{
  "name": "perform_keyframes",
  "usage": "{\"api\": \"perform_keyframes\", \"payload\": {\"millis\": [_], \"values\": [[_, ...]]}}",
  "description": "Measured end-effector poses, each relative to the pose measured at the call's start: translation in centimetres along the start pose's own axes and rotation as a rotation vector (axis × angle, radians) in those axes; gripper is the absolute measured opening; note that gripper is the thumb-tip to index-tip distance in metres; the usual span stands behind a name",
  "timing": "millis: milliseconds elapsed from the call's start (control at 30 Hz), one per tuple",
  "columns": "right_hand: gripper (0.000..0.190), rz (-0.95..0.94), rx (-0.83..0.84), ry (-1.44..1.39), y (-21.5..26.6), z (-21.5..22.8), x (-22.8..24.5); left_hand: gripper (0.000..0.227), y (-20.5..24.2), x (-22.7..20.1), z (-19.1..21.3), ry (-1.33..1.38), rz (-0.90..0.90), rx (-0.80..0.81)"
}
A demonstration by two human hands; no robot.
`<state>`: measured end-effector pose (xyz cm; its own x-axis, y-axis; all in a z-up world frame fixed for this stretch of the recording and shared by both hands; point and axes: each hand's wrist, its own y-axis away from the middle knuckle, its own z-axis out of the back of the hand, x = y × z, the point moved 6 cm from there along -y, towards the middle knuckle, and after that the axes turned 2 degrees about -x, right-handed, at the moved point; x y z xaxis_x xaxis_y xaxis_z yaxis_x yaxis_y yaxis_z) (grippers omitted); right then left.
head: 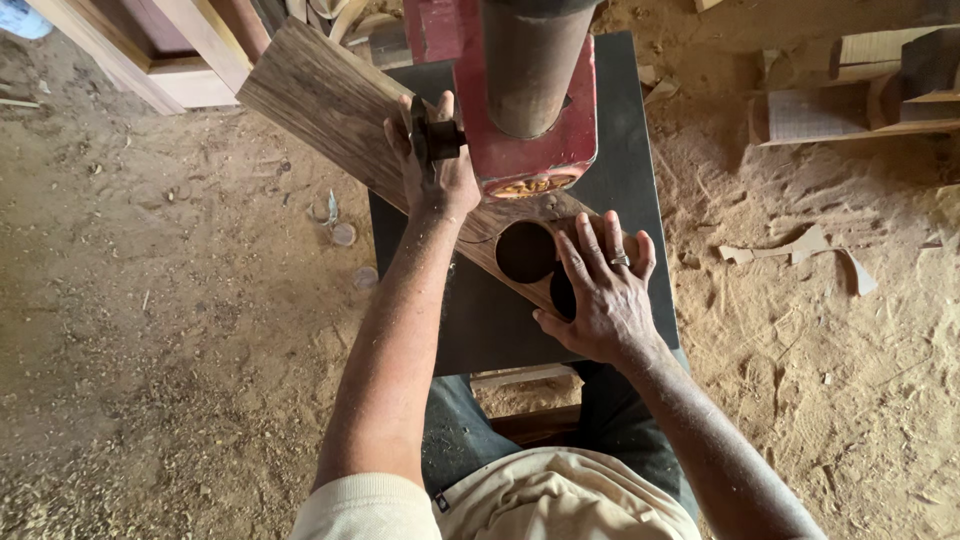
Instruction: The person uses a drill press to bore multiple circular holes into a rectangular wooden plank. They position the plank under the drill bit, lower the drill to cut each hole, and reposition the plank to create a series of evenly spaced holes.
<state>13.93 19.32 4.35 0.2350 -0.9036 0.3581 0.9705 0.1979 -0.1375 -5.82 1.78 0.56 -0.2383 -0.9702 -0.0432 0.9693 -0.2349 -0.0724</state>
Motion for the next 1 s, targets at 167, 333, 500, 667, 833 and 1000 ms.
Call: {"api": "perform_keyframes", "payload": {"millis": [167,333,500,667,833,1000], "values": [[0.108,0.02,0.007,-0.002,-0.4,0.1,-0.4,0.073,0.2,0.1,-0.2,0.011,0.028,0.058],[0.107,0.037,0.012,-0.011,-0.7,0.5,-0.7,0.07,-0.1,0.2,-0.3,0.018,0.046,0.029],[0.107,0.035,0.042,-0.001,-1.1,0.8,-0.9,0.064,0.3,0.4,-0.5,0.048,0.059,0.032],[0.105,0.053,0.04,-0.011,-1.5,1.2,-1.2,0.084,0.3,0.2,-0.4,0.035,0.075,0.063],[0.106,0.071,0.027,-0.029,-1.7,1.4,-1.6,0.085,0.4,0.4,-0.4,0.057,0.111,0.028],[0.107,0.076,0.064,-0.015,-2.0,1.1,-2.0,0.062,0.4,0.7,-0.9,0.078,0.143,-0.036]]}}
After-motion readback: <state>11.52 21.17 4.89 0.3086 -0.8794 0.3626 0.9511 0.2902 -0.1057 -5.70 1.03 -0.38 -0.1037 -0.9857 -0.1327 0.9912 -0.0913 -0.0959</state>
